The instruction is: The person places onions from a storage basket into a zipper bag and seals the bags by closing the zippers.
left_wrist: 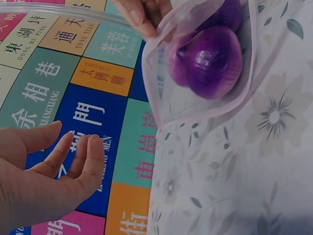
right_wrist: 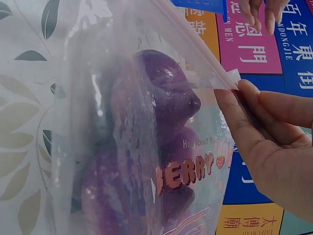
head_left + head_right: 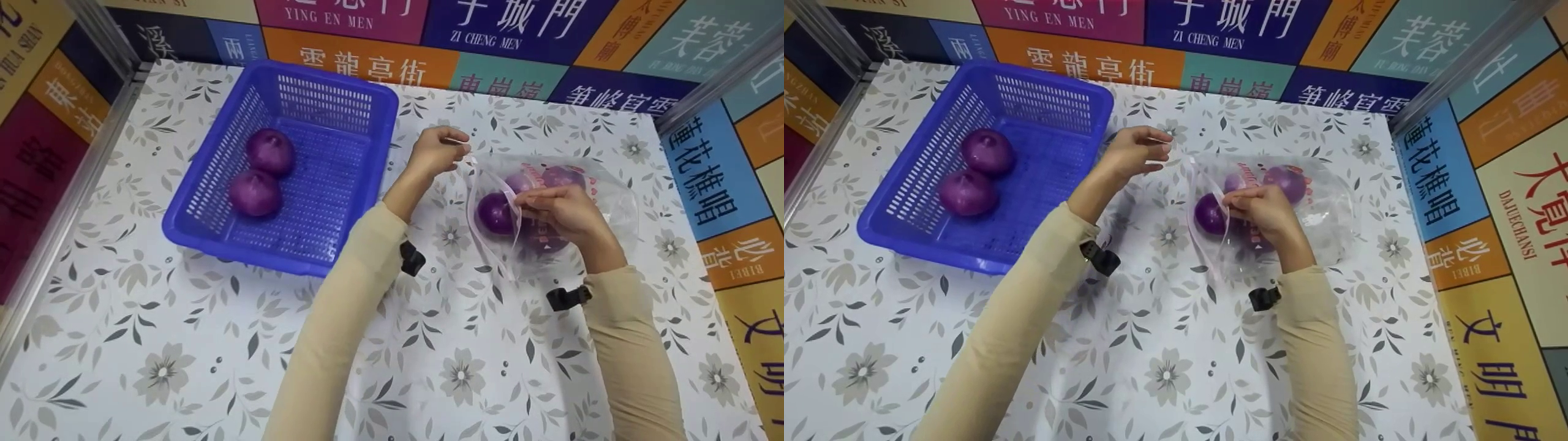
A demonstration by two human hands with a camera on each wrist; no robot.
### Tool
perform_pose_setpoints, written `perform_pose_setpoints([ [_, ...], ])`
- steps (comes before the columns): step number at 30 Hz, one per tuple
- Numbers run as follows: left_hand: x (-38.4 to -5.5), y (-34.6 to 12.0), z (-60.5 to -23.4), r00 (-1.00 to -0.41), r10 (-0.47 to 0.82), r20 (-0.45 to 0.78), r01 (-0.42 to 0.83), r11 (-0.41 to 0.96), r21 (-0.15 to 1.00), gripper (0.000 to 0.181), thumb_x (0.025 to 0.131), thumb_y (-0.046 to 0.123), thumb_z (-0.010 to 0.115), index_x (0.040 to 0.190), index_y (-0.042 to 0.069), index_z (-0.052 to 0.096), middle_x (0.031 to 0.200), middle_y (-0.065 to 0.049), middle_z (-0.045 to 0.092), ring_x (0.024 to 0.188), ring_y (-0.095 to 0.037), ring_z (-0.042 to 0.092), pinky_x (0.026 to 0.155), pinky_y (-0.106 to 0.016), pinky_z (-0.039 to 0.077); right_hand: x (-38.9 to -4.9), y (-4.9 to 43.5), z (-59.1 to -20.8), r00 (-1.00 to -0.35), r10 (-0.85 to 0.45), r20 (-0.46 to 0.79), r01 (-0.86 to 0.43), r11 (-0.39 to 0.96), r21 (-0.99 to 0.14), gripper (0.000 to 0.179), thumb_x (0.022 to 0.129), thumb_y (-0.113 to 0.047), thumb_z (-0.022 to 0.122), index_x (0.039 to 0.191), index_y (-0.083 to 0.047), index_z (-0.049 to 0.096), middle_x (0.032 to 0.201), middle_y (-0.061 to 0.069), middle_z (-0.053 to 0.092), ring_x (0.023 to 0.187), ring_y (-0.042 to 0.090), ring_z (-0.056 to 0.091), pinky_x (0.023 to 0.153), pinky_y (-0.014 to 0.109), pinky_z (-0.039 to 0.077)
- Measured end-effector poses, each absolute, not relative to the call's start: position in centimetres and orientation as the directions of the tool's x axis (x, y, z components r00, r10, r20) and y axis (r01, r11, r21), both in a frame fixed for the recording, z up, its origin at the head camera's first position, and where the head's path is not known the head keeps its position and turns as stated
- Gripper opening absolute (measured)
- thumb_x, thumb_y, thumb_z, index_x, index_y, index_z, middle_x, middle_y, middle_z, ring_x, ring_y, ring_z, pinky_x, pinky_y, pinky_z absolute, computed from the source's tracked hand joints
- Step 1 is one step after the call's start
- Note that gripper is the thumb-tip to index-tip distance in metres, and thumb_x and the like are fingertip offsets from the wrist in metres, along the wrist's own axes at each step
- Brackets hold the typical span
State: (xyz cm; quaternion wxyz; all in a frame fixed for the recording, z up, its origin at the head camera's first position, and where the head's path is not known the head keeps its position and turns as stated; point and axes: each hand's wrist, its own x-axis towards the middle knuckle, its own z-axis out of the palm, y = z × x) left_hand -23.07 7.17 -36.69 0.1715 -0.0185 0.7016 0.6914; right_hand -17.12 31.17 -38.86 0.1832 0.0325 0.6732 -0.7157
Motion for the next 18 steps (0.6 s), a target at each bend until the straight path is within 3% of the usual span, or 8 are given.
perform_pose_setpoints([
  [14,-24.1,4.6,-33.8,-0.970,0.118,-0.213,-0.209,0.039,0.977,0.018,0.085,0.003,0.062,0.103,0.000,0.063,0.093,-0.009,0.062,0.075,-0.015,0.057,0.070,-0.028,0.052,-17.1,31.1,-38.7,-0.923,-0.225,-0.312,0.326,-0.026,-0.945,0.021,0.088,0.009,0.050,0.087,0.005,0.070,0.090,0.009,0.068,0.083,0.017,0.065,0.080,0.026,0.051],
  [18,-24.4,3.7,-33.0,-0.970,0.122,-0.212,-0.209,0.033,0.977,0.019,0.086,0.004,0.061,0.104,0.000,0.063,0.094,-0.009,0.062,0.077,-0.015,0.058,0.071,-0.028,0.052,-17.1,31.2,-38.6,-0.922,-0.230,-0.312,0.327,-0.029,-0.945,0.020,0.088,0.009,0.050,0.088,0.005,0.070,0.090,0.009,0.068,0.083,0.018,0.065,0.080,0.026,0.051],
])
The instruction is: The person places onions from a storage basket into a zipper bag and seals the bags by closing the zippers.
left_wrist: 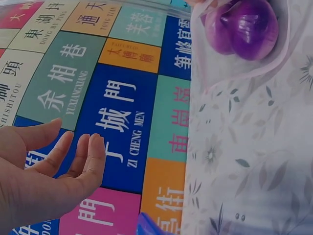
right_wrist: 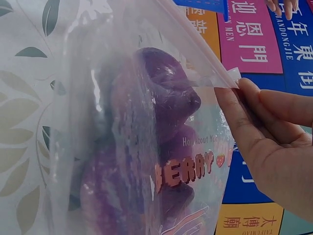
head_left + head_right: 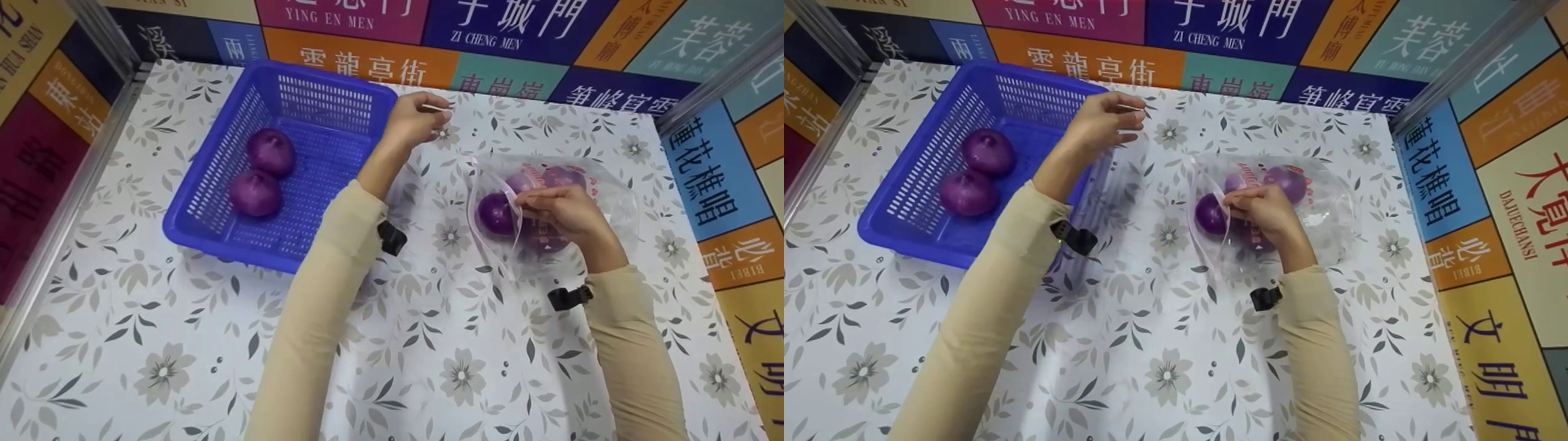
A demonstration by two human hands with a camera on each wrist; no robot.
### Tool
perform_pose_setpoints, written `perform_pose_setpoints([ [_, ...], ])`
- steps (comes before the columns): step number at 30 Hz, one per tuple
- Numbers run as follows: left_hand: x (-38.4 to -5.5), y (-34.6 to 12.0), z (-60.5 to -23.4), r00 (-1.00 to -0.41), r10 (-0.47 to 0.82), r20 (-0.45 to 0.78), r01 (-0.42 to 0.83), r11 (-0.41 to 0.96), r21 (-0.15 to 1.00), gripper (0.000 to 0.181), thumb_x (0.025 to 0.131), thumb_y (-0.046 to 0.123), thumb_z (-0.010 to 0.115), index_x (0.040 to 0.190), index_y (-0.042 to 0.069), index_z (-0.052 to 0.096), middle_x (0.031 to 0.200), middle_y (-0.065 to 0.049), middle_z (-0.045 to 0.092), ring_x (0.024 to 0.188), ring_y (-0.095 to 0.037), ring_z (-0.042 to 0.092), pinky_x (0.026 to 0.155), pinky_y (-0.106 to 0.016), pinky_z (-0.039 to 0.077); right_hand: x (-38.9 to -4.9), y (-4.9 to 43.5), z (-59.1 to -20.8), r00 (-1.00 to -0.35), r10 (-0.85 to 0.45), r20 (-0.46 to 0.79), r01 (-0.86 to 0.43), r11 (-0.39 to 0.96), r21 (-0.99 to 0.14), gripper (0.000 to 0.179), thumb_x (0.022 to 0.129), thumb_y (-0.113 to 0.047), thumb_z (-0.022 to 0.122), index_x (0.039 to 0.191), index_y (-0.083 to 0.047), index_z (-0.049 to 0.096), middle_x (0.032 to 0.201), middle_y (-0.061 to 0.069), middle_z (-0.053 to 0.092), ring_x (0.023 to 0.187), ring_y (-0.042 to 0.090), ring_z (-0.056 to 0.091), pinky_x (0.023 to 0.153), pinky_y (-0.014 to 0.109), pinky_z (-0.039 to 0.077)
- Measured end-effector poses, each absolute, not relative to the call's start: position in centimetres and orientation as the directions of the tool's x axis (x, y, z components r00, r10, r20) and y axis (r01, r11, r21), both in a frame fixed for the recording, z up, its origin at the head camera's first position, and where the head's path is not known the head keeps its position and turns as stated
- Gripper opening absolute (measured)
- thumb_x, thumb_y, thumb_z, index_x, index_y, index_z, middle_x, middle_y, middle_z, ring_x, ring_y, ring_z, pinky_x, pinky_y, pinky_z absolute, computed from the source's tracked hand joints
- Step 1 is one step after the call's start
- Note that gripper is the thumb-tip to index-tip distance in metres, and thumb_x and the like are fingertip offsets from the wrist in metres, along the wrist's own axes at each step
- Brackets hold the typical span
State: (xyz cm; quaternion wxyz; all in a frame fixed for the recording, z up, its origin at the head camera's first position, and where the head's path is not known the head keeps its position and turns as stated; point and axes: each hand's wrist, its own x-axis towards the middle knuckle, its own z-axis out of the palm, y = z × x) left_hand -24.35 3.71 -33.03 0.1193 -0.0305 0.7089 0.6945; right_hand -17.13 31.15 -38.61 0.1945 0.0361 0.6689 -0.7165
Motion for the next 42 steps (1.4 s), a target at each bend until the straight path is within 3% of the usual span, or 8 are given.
perform_pose_setpoints([
  [20,-25.4,-1.6,-32.1,-0.980,0.016,-0.200,-0.201,-0.062,0.978,0.017,0.086,0.003,0.060,0.103,-0.001,0.062,0.088,-0.006,0.058,0.074,-0.015,0.054,0.074,-0.033,0.051,-17.3,31.3,-38.6,-0.926,-0.227,-0.302,0.319,-0.044,-0.947,0.019,0.087,0.012,0.049,0.093,0.010,0.067,0.089,0.011,0.068,0.083,0.020,0.065,0.081,0.029,0.050],
  [26,-25.6,-3.6,-32.5,-0.972,-0.024,-0.232,-0.231,-0.047,0.972,0.020,0.086,0.003,0.061,0.105,-0.001,0.062,0.089,-0.006,0.058,0.080,-0.018,0.056,0.074,-0.032,0.050,-17.2,31.3,-38.6,-0.926,-0.229,-0.301,0.318,-0.039,-0.947,0.021,0.087,0.013,0.047,0.092,0.010,0.067,0.089,0.011,0.068,0.083,0.020,0.065,0.081,0.029,0.050],
  [36,-25.5,-8.0,-33.8,-0.963,-0.098,-0.249,-0.247,-0.040,0.968,0.023,0.085,0.002,0.061,0.107,-0.003,0.059,0.086,-0.005,0.055,0.071,-0.013,0.053,0.066,-0.028,0.049,-17.2,31.5,-39.0,-0.928,-0.236,-0.289,0.306,-0.037,-0.951,0.018,0.087,0.013,0.048,0.094,0.013,0.066,0.090,0.012,0.068,0.084,0.020,0.064,0.081,0.030,0.050],
  [42,-25.6,-10.3,-34.8,-0.946,-0.153,-0.287,-0.288,-0.015,0.957,0.023,0.084,0.002,0.062,0.107,-0.001,0.059,0.085,-0.003,0.054,0.070,-0.012,0.052,0.072,-0.031,0.048,-17.1,31.4,-38.9,-0.932,-0.233,-0.279,0.295,-0.039,-0.955,0.019,0.087,0.013,0.048,0.093,0.013,0.066,0.088,0.012,0.068,0.082,0.020,0.065,0.080,0.030,0.051],
])
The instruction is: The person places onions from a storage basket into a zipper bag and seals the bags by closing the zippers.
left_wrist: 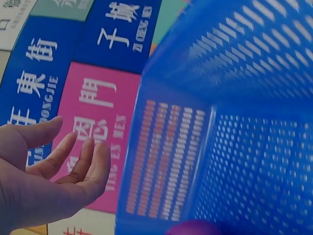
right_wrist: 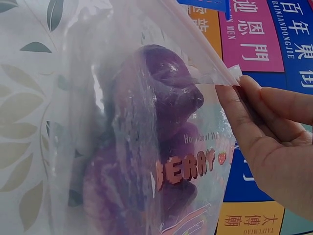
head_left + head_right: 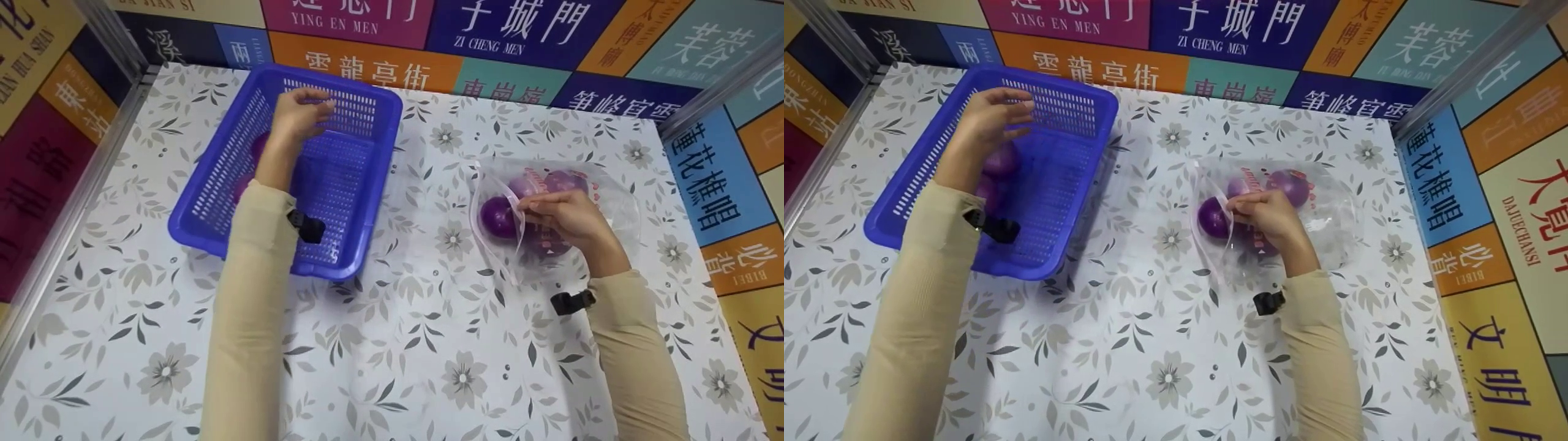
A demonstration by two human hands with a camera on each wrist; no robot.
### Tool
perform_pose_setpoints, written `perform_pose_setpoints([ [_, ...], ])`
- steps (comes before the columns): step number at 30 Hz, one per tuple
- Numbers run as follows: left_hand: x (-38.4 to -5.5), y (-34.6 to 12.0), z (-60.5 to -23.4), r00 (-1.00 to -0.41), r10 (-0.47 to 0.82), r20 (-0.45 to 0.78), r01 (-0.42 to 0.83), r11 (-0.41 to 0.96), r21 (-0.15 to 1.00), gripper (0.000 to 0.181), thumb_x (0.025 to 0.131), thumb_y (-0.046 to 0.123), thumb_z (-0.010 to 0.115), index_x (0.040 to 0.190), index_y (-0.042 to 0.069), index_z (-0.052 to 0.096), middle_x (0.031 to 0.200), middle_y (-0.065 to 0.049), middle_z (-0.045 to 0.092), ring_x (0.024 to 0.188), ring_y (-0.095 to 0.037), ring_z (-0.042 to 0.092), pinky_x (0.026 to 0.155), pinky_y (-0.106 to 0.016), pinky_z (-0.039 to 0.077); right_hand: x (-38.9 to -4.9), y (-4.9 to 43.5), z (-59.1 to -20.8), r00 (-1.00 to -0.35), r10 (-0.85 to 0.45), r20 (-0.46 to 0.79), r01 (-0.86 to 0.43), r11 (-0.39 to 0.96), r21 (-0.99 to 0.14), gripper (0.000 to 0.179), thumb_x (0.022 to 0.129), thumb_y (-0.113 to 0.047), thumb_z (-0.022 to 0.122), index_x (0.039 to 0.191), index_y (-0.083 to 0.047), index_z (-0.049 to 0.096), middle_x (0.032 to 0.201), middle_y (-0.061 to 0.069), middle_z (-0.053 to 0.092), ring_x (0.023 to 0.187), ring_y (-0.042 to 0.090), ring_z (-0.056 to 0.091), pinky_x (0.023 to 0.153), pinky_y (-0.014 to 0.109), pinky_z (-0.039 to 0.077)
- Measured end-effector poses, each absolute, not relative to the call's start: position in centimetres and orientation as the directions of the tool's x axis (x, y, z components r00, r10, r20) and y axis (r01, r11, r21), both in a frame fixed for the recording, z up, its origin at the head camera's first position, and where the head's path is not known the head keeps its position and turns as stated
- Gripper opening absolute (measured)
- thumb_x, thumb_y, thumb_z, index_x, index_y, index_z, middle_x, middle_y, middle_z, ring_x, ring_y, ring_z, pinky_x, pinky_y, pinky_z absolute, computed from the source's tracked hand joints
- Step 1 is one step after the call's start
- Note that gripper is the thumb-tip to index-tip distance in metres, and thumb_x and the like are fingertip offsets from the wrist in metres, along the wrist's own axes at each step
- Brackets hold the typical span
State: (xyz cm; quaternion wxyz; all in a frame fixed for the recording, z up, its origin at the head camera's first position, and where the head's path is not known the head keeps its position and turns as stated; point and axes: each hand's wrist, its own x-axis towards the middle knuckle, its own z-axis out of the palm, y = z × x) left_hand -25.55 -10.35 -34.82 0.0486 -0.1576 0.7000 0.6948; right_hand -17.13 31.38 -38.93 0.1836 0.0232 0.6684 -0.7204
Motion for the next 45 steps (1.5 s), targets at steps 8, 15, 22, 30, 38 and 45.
perform_pose_setpoints([
  [8,-25.5,-12.9,-36.5,-0.919,-0.221,-0.326,-0.328,-0.029,0.944,0.023,0.084,0.002,0.061,0.107,-0.001,0.057,0.091,-0.003,0.052,0.083,-0.014,0.051,0.083,-0.035,0.046,-17.1,31.5,-39.0,-0.929,-0.243,-0.281,0.300,-0.048,-0.953,0.019,0.086,0.014,0.048,0.092,0.011,0.067,0.088,0.012,0.068,0.082,0.020,0.065,0.080,0.030,0.051],
  [15,-25.3,-15.0,-37.3,-0.906,-0.267,-0.328,-0.336,-0.018,0.942,0.024,0.084,0.003,0.061,0.108,-0.001,0.057,0.112,-0.009,0.049,0.102,-0.021,0.049,0.092,-0.040,0.043,-17.1,31.6,-39.0,-0.924,-0.236,-0.300,0.314,-0.027,-0.949,0.019,0.087,0.012,0.049,0.092,0.009,0.068,0.088,0.010,0.068,0.083,0.019,0.065,0.080,0.028,0.050],
  [22,-25.2,-16.3,-38.0,-0.897,-0.343,-0.279,-0.292,-0.014,0.956,0.016,0.080,-0.003,0.064,0.096,-0.001,0.059,0.092,-0.004,0.052,0.063,-0.009,0.049,0.062,-0.023,0.046,-17.1,31.6,-39.0,-0.924,-0.244,-0.295,0.313,-0.039,-0.949,0.018,0.087,0.012,0.050,0.093,0.010,0.067,0.089,0.011,0.068,0.084,0.019,0.065,0.081,0.029,0.050],
  [30,-25.2,-16.8,-38.9,-0.885,-0.390,-0.254,-0.316,0.105,0.943,0.032,0.080,-0.002,0.063,0.111,-0.008,0.057,0.099,-0.009,0.053,0.077,-0.012,0.051,0.059,-0.018,0.043,-17.1,31.6,-39.1,-0.925,-0.247,-0.290,0.309,-0.042,-0.950,0.018,0.087,0.011,0.050,0.094,0.011,0.067,0.089,0.012,0.068,0.084,0.019,0.065,0.081,0.029,0.050],
  [38,-25.3,-17.2,-39.6,-0.877,-0.401,-0.266,-0.355,0.167,0.920,0.037,0.081,0.002,0.062,0.116,-0.008,0.055,0.115,-0.015,0.050,0.098,-0.019,0.048,0.077,-0.019,0.042,-17.1,31.7,-39.2,-0.922,-0.243,-0.300,0.309,0.000,-0.951,0.021,0.088,0.010,0.049,0.092,0.007,0.069,0.089,0.009,0.068,0.083,0.018,0.065,0.080,0.027,0.050],
  [45,-25.2,-17.4,-40.0,-0.877,-0.383,-0.290,-0.367,0.145,0.919,0.040,0.081,0.002,0.061,0.118,-0.010,0.052,0.106,-0.011,0.049,0.092,-0.018,0.047,0.075,-0.021,0.043,-17.1,31.7,-39.1,-0.918,-0.236,-0.319,0.323,0.019,-0.946,0.019,0.088,0.008,0.050,0.094,0.007,0.068,0.089,0.008,0.068,0.083,0.018,0.065,0.079,0.026,0.051],
])
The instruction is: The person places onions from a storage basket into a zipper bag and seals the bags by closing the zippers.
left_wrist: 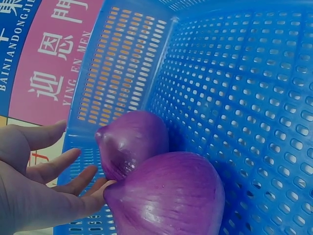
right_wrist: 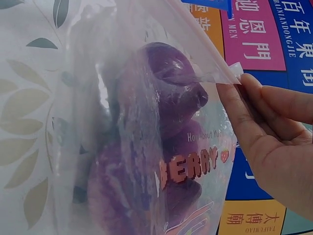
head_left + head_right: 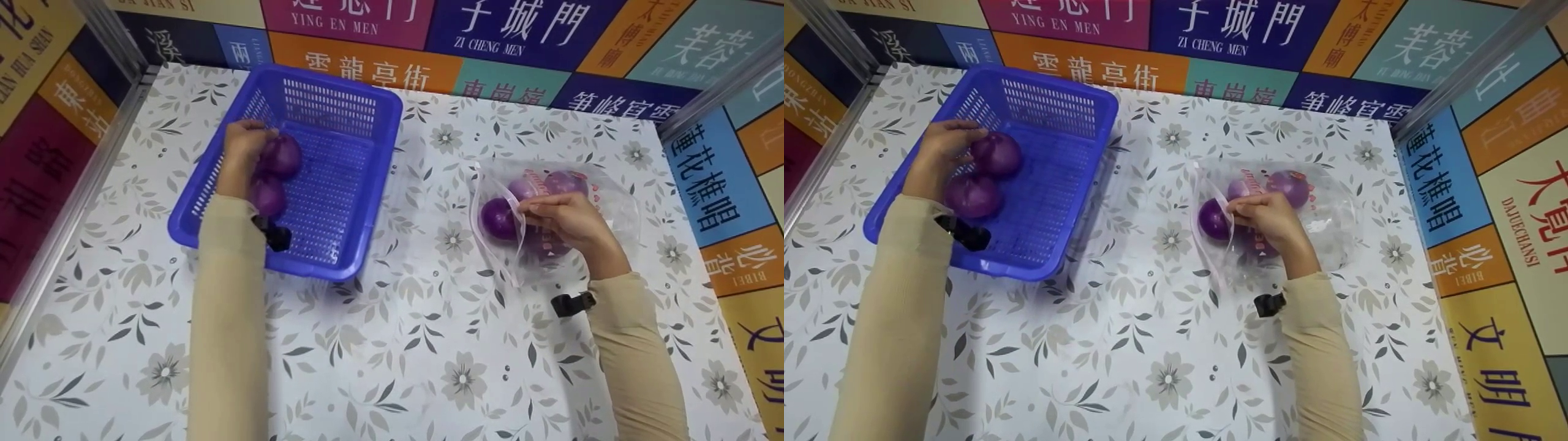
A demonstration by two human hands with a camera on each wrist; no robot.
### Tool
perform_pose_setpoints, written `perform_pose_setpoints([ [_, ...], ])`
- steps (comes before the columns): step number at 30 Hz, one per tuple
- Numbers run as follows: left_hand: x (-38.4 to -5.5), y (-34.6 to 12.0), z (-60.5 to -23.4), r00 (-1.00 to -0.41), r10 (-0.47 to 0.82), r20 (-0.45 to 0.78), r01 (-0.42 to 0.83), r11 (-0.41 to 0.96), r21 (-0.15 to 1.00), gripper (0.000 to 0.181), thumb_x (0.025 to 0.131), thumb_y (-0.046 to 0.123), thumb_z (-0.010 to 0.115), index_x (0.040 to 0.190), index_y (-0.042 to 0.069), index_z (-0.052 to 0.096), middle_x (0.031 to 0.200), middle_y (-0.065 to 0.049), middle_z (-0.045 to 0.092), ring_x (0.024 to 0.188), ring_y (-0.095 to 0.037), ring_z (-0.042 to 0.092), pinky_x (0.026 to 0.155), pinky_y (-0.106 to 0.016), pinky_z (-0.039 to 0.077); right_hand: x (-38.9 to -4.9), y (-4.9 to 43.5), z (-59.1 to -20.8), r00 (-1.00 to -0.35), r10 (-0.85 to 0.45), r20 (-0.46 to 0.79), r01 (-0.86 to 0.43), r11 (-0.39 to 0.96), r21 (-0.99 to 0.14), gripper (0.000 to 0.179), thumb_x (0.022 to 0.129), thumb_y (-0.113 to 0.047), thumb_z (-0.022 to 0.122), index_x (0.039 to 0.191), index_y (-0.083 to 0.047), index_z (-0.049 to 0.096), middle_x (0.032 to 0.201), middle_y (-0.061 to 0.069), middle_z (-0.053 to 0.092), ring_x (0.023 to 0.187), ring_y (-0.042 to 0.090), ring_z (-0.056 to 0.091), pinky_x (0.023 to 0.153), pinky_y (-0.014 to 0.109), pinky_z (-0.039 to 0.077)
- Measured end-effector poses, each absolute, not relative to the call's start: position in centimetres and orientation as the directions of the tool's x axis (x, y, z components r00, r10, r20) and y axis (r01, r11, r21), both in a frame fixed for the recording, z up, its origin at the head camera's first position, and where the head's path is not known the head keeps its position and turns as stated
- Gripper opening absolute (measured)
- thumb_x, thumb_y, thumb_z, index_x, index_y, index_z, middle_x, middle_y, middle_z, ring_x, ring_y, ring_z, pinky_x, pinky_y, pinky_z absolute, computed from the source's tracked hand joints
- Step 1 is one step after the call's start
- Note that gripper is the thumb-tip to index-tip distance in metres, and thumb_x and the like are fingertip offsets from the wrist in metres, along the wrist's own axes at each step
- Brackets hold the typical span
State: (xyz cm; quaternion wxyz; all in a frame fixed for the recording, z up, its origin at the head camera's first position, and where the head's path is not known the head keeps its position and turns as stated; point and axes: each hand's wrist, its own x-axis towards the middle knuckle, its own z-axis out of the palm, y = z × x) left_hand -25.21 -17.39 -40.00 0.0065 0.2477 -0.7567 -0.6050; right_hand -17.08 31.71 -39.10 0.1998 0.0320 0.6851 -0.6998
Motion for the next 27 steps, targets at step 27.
perform_pose_setpoints([
  [27,-24.99,-17.03,-40.44,-0.893,-0.232,-0.387,-0.434,0.208,0.877,0.041,0.084,0.007,0.060,0.124,0.001,0.052,0.118,-0.009,0.049,0.093,-0.018,0.049,0.077,-0.031,0.044,-17.16,31.47,-39.29,-0.918,-0.249,-0.309,0.326,-0.029,-0.945,0.019,0.087,0.011,0.051,0.093,0.008,0.068,0.087,0.010,0.068,0.084,0.018,0.065,0.080,0.028,0.051],
])
